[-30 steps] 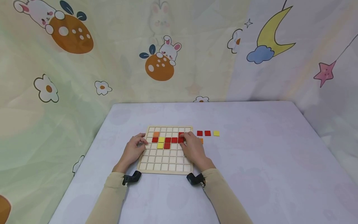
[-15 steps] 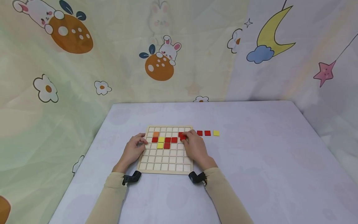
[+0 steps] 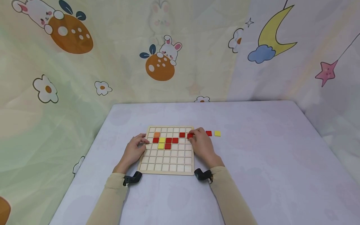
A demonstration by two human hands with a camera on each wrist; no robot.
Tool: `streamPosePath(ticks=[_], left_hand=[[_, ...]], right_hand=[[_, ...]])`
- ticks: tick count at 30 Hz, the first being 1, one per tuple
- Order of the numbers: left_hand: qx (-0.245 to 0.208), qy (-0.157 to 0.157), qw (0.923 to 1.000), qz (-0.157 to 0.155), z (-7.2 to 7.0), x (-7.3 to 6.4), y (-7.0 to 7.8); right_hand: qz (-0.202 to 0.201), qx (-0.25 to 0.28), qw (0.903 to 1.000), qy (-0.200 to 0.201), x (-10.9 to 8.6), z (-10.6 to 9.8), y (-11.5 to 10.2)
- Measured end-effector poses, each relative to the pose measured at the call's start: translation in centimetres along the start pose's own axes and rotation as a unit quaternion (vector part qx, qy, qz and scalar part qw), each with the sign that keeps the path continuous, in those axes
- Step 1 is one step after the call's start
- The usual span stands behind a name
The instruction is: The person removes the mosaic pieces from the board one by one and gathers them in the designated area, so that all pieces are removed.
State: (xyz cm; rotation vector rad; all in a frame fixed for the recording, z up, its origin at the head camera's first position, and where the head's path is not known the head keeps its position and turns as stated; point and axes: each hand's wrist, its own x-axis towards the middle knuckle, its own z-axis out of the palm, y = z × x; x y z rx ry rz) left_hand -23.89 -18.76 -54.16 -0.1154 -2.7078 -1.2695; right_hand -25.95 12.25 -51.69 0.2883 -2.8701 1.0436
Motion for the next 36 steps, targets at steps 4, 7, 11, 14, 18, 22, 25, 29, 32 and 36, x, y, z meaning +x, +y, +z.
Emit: streamPosePath(ticks=[4,7,11,14,18,22,25,29,32,36], left_hand=[[-0.002,0.001,1.0000,0.000,0.0,0.0,0.1],[-0.003,0.001,1.0000,0.001,0.0,-0.1,0.1],[-0.002,0.000,1.0000,0.000,0.0,-0.1,0.1],[0.001,-0.002,1.0000,-0.003,0.0,-0.1,0.2],[0.003,-0.003,1.0000,-0.006,0.0,-0.1,0.2],[0.003,-0.002,1.0000,-0.005,-0.1,-0.2,0.2],[0.002,-0.002,1.0000,-0.004,-0.1,-0.2,0.2],[0.001,0.000,1.0000,-0.002,-0.1,-0.2,0.2],[-0.001,0.001,1.0000,0.001,-0.1,-0.2,0.1],[0.001,0.003,1.0000,0.002,0.0,-0.1,0.0]], right_hand=[[0.001,0.001,1.0000,0.006,0.1,-0.6,0.6],[0.004,0.004,0.9999,0.010,0.2,-1.0,1.2],[0.016,0.005,0.9997,0.016,0.3,-1.6,1.9],[0.025,-0.001,0.9995,0.019,0.3,-2.0,2.4],[0.034,-0.003,0.9992,0.022,0.4,-2.5,3.2],[0.034,-0.005,0.9991,0.026,0.4,-2.8,3.8],[0.037,-0.006,0.9989,0.029,0.5,-2.9,4.2],[0.048,-0.005,0.9983,0.033,0.5,-3.1,4.7],[0.051,-0.006,0.9980,0.035,0.5,-3.3,5.0],[0.042,-0.005,0.9984,0.037,0.5,-3.4,5.2]])
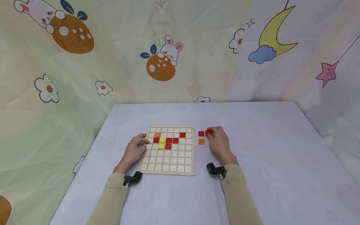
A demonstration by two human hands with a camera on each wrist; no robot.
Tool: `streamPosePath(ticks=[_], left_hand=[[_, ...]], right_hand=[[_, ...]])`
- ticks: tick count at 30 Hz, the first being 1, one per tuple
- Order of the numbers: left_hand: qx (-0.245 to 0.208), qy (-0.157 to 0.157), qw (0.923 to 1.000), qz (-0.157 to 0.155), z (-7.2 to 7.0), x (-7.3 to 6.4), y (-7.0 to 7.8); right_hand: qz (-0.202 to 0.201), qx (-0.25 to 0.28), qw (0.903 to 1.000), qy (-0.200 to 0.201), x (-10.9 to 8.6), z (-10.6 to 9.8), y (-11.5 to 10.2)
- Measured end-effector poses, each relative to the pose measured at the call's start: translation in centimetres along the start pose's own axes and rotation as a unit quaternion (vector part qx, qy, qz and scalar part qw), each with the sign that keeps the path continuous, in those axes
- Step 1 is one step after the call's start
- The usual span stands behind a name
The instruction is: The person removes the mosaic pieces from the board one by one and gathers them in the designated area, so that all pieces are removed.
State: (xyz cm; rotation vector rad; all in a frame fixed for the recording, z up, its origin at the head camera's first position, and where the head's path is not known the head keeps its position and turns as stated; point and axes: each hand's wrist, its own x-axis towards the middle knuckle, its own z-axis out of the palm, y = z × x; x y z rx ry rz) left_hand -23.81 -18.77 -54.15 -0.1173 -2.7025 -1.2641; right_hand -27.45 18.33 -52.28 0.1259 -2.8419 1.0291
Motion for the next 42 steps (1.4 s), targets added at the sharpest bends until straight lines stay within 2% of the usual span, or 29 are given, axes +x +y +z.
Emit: streamPosePath(ticks=[16,28,42], left_hand=[[-0.004,-0.001,1.0000,0.002,0.0,0.0,0.0],[-0.002,0.000,1.0000,0.006,0.0,0.0,-0.1],[-0.002,-0.001,1.0000,0.005,0.0,0.0,0.0]], right_hand=[[0.036,-0.003,0.9993,0.008,0.0,-0.7,0.8],[0.034,0.009,0.9992,0.017,0.0,-1.8,1.6],[0.039,0.004,0.9991,0.017,0.0,-2.1,2.0]])
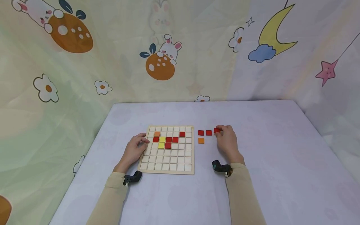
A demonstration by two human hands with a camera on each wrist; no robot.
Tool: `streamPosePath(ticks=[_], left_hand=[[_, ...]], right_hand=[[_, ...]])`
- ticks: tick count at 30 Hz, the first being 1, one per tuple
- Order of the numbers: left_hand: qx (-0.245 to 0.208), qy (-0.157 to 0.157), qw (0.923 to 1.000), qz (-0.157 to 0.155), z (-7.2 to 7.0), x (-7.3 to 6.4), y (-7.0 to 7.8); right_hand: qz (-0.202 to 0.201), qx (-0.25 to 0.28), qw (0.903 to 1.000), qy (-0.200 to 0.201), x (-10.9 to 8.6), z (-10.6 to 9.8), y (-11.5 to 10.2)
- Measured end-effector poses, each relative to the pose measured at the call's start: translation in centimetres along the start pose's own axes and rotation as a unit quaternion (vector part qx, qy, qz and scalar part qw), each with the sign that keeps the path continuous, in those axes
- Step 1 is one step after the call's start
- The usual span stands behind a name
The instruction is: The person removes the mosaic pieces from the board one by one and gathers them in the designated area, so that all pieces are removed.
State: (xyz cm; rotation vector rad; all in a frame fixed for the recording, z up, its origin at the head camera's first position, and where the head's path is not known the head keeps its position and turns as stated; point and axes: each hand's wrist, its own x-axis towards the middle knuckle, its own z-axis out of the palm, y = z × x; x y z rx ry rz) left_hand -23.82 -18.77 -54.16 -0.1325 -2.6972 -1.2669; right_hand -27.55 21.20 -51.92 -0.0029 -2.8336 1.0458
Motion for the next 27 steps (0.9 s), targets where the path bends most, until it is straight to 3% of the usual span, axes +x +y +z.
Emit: streamPosePath(ticks=[27], left_hand=[[0.002,0.000,1.0000,-0.001,0.12,0.21,-0.20]], right_hand=[[-0.013,-0.023,0.9996,-0.009,-0.01,-0.04,0.40]])
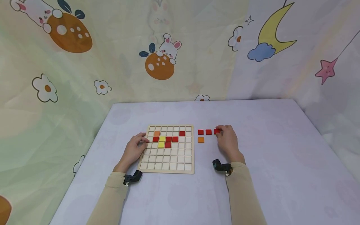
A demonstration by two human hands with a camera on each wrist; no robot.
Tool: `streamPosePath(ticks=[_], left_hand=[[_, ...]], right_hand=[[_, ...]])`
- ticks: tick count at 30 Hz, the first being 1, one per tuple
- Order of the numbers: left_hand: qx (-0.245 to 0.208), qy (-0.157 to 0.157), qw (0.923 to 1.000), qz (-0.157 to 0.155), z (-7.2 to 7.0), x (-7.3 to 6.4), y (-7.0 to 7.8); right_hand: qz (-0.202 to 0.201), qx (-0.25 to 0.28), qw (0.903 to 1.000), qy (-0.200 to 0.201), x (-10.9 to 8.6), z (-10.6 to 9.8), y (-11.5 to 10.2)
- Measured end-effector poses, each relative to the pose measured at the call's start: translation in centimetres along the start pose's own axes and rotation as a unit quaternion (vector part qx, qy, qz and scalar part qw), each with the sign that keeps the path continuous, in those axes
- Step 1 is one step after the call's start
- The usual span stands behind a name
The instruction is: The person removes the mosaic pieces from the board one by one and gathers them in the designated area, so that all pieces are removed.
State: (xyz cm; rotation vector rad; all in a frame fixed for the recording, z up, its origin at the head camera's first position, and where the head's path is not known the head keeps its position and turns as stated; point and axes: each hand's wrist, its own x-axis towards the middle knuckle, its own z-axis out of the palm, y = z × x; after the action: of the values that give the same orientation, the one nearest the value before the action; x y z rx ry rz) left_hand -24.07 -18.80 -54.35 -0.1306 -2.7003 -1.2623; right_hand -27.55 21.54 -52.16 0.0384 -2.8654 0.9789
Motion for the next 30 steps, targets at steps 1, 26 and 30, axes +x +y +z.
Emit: streamPosePath(ticks=[1,26,30], left_hand=[[0.000,0.000,1.0000,-0.001,0.00,0.00,0.00],[-0.001,-0.001,1.0000,-0.002,0.01,-0.13,0.10],[0.003,0.000,1.0000,0.000,0.02,-0.17,0.24]], right_hand=[[0.000,-0.001,1.0000,-0.001,0.00,0.02,0.00],[0.015,-0.011,0.9998,-0.005,-0.21,0.04,-0.46],[0.016,-0.015,0.9998,-0.003,-0.26,-0.01,-0.47]])
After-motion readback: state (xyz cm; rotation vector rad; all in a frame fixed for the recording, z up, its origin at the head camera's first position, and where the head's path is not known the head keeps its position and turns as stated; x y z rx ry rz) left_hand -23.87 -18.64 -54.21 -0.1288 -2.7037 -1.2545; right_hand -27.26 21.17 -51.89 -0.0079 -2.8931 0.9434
